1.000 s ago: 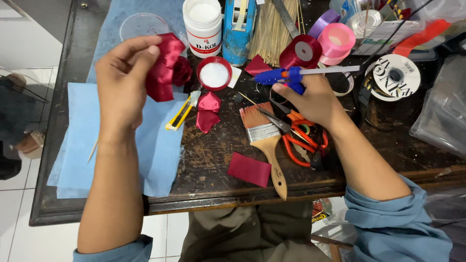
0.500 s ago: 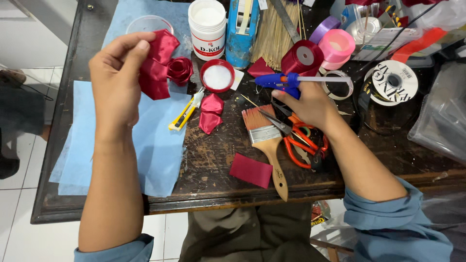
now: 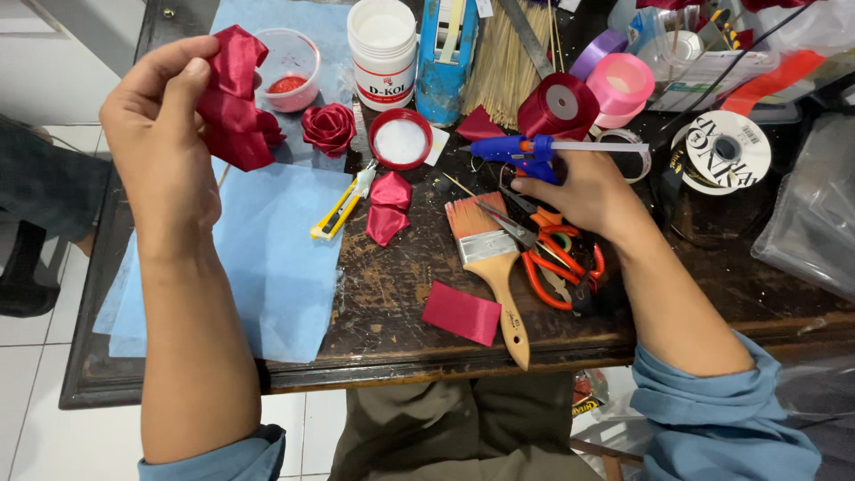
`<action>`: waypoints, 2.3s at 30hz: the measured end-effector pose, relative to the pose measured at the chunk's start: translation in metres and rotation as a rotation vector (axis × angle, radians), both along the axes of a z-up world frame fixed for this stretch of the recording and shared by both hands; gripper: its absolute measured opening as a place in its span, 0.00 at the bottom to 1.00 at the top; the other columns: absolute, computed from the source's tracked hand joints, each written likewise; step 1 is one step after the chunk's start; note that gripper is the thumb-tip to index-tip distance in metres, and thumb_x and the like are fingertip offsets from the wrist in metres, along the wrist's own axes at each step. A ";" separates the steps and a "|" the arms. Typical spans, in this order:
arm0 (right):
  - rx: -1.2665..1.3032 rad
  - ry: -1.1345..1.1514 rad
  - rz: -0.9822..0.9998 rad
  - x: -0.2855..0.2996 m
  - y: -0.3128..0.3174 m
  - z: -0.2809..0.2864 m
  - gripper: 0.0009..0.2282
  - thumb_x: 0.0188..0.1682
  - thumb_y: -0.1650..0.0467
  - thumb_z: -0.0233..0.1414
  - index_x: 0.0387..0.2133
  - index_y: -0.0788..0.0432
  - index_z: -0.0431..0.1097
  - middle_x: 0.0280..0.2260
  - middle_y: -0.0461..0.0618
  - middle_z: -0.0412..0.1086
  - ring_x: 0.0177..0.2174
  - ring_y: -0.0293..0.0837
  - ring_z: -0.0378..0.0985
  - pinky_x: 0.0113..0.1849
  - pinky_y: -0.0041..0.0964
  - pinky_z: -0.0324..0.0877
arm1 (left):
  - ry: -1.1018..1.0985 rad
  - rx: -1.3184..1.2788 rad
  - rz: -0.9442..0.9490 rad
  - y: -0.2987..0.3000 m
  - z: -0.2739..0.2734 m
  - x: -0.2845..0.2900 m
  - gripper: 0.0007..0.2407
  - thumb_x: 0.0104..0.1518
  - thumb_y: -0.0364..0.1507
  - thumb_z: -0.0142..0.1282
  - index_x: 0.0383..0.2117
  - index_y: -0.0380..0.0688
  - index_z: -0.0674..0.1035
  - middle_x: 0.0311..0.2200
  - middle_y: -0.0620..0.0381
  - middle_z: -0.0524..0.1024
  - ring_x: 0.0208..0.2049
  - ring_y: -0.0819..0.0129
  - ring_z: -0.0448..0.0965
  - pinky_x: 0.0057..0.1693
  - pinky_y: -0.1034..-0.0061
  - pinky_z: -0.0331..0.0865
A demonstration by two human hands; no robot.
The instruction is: The person folds a strip of red satin ribbon into a rose shape, using a hot glue gun to secure the folds. They then measure and cut a piece of ribbon using a ruler and scissors.
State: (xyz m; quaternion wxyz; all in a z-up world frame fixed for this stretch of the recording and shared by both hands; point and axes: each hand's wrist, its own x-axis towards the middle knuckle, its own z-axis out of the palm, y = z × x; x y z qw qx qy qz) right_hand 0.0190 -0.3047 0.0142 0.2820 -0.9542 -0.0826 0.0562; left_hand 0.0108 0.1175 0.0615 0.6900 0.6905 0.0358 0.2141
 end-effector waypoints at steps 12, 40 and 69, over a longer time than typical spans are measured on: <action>-0.422 0.099 -0.143 -0.014 -0.011 0.013 0.28 0.47 0.44 0.65 0.21 0.52 0.66 0.25 0.47 0.73 0.36 0.52 0.74 0.39 0.46 0.63 | 0.041 0.087 -0.102 -0.014 -0.010 0.006 0.09 0.69 0.26 0.56 0.50 0.50 0.87 0.41 0.67 0.85 0.40 0.87 0.79 0.47 0.92 0.72; 0.421 -0.711 0.131 -0.025 0.057 -0.016 0.12 0.62 0.71 0.59 0.25 0.56 0.76 0.15 0.47 0.67 0.17 0.45 0.69 0.26 0.33 0.66 | 0.033 -0.040 -0.537 -0.091 -0.065 0.004 0.19 0.61 0.19 0.64 0.61 0.40 0.80 0.43 0.50 0.87 0.33 0.73 0.89 0.34 0.80 0.83; 0.754 -0.407 0.243 -0.019 0.052 0.001 0.04 0.59 0.76 0.60 0.43 0.66 0.76 0.26 0.49 0.74 0.26 0.34 0.74 0.30 0.29 0.73 | 0.239 0.417 -0.912 -0.106 -0.040 -0.028 0.13 0.59 0.26 0.66 0.49 0.37 0.85 0.38 0.49 0.86 0.39 0.60 0.92 0.52 0.62 0.83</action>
